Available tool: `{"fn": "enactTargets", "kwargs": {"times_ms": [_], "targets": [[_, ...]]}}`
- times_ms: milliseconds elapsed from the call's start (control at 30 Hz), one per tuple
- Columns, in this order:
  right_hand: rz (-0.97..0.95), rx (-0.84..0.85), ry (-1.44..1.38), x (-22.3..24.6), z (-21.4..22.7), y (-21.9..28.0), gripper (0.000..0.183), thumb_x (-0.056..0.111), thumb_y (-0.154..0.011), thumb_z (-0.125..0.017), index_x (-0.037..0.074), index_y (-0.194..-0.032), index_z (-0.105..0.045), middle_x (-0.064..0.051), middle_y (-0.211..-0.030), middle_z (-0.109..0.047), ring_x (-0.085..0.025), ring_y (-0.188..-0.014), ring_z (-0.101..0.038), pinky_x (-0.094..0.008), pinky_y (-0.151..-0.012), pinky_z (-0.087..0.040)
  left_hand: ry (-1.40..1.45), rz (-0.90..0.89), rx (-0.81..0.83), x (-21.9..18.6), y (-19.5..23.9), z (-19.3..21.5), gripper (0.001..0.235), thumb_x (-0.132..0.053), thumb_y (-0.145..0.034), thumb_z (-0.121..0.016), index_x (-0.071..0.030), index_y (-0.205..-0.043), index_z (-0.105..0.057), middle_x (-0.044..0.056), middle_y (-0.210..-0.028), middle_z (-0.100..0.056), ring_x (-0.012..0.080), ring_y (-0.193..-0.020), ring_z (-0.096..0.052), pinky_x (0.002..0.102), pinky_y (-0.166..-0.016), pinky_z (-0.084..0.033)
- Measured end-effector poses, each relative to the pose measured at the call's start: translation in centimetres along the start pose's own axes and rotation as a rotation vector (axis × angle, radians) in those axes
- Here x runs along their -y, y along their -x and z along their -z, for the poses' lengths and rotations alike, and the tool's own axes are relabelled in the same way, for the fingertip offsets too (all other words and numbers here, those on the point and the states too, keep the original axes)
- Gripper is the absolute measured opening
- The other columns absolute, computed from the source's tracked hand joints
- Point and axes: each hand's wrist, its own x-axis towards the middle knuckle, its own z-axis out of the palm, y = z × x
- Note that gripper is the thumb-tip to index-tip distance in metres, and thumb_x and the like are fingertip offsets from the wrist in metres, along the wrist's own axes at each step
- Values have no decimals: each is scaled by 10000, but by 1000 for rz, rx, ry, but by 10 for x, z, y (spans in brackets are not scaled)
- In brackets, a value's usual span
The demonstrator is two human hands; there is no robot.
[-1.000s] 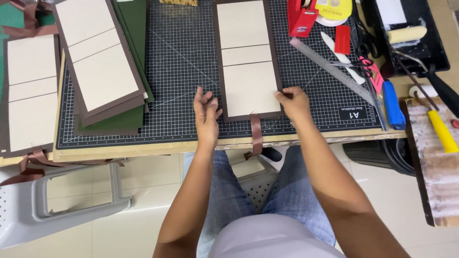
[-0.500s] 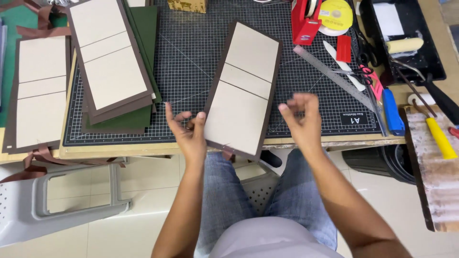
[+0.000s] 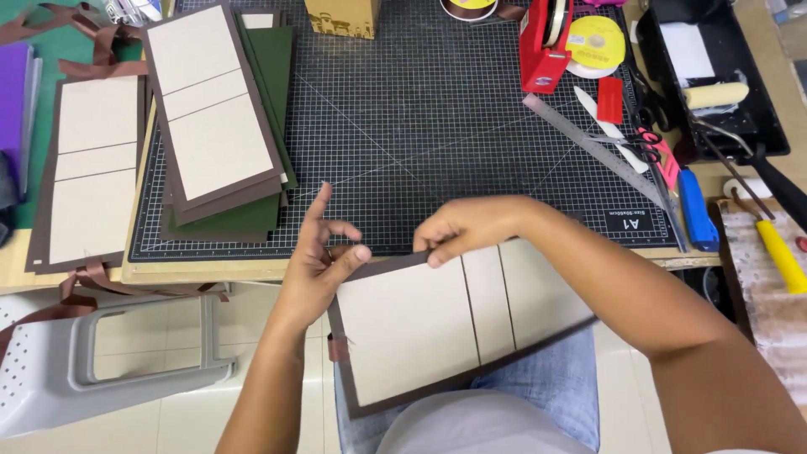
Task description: Measuring and attaching ribbons to cardboard panels to assemble craft units.
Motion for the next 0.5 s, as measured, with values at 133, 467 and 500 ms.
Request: {"fn": "enactTargets", "kwargs": {"times_ms": [133, 467, 500], "targets": [[54, -241, -113, -34, 29, 28, 268, 202, -966, -664, 85, -1197, -734, -168, -995, -804, -337, -951, -755, -539, -929, -564, -322, -292, -188, -74, -1, 17, 644, -188, -1068, -535, 86, -1551, -209, 430, -1392, -469, 637, -1204, -556, 713, -970, -514], [365, -1441, -494, -119, 146, 52, 81, 189, -1050, -661, 219, -1091, -599, 48, -1092, -653, -102, -1055, -623, -269, -993, -506, -93, -557, -410, -37, -5, -11, 760, -500, -1116, -462, -192, -1685, -62, 211, -1685, -364, 338, -1396, -583, 449, -1174, -566], [191, -1511, -478, -153, 155, 42, 183, 153, -1021, -675, 286, -958, -567, 99, -971, -600, -56, -934, -555, -219, -896, -431, -80, -544, -339, -29, -9, -18, 700, -440, -1141, -437, -198, -1677, -58, 206, -1665, -336, 311, -1386, -547, 433, -1169, -544]]}}
